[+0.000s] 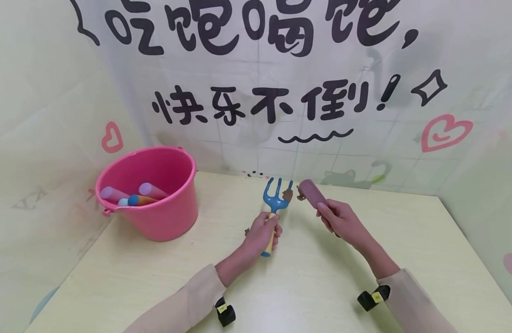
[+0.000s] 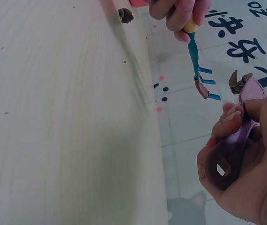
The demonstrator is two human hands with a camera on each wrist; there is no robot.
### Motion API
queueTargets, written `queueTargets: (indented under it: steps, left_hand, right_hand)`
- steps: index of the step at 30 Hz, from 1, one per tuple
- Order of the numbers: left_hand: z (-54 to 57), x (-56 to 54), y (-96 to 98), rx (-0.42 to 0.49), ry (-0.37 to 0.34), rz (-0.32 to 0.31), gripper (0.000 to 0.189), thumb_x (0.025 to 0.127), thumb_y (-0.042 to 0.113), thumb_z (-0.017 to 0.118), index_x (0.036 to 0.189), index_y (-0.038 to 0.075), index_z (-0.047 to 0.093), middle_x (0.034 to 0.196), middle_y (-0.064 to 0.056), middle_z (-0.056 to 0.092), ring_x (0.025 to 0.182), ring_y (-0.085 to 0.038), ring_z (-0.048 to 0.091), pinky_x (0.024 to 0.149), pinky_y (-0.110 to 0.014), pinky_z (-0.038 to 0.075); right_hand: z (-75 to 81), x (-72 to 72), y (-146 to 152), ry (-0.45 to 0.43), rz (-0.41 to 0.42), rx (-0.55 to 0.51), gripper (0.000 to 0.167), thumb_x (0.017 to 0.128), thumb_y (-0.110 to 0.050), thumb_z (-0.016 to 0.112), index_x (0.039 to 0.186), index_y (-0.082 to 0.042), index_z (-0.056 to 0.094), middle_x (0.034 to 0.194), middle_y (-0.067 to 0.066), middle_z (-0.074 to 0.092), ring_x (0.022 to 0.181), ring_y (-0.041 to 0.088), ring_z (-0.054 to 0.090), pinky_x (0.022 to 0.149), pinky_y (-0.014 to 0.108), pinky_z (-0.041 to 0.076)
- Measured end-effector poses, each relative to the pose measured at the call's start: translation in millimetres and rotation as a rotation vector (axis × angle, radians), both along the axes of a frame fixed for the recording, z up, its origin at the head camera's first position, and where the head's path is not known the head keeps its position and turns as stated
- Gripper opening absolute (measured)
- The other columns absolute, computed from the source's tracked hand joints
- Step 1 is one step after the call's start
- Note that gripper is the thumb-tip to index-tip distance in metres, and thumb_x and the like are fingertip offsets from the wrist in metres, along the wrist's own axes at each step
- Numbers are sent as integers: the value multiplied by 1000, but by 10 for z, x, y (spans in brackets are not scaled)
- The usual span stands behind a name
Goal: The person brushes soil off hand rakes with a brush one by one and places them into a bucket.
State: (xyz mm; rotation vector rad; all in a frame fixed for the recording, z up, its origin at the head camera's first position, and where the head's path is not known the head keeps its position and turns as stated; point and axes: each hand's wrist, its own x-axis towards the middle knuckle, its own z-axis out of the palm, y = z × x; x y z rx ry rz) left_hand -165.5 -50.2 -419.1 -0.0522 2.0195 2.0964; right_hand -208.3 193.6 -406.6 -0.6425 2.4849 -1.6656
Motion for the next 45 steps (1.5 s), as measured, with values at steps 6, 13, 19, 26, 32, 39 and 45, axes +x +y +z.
queueTargets:
  steps: [6,13,19,26,32,39,45]
  left_hand:
    - [-16,-10,9,9,8,-5,30,108,24,48,121,-3,48,74,-3,54,58,-13,48,48,-21,43]
    - [-31,20,18,-16,47,-9,28,108,27,49,116,-1,47,72,-2,51,55,-12,47,48,-21,43]
    - [-32,41,10,-53,84,-12,28,109,27,48,113,-1,47,71,-3,50,52,-11,47,46,-20,43]
    - [-13,52,5,-54,103,-40,27,110,21,46,116,-5,45,70,-2,48,51,-11,45,45,-19,41]
    - [5,58,14,-56,114,-59,24,110,19,46,115,-5,45,69,-4,47,50,-11,45,45,-20,41]
    - [31,61,32,-65,112,-56,22,110,20,47,113,-1,47,68,-4,48,51,-12,46,45,-20,41]
    - [39,71,43,-66,90,-53,25,109,22,47,114,-3,47,68,-2,48,51,-12,46,45,-21,41]
  right_hand:
    - [-31,-134,-139,77,32,59,26,108,-13,53,87,0,63,62,5,50,52,15,44,47,27,37]
    - [-80,-164,-281,136,-2,227,30,106,-24,58,86,-2,63,66,0,49,57,17,44,53,30,36]
    - [-151,-168,-342,139,-12,316,33,107,-27,56,85,-2,62,65,-2,49,56,15,43,53,30,35]
    - [-167,-172,-366,191,-66,413,30,106,-28,56,83,-8,59,67,-2,50,57,16,44,53,31,36]
    - [-186,-192,-368,251,-135,464,29,105,-29,58,83,-10,57,63,-3,48,54,15,44,49,31,35]
    - [-189,-209,-359,318,-183,491,30,104,-29,59,81,-12,54,60,-3,45,50,16,42,45,31,34]
    - [-210,-219,-351,342,-237,523,29,104,-30,59,82,-12,54,59,-2,43,49,18,42,43,32,33]
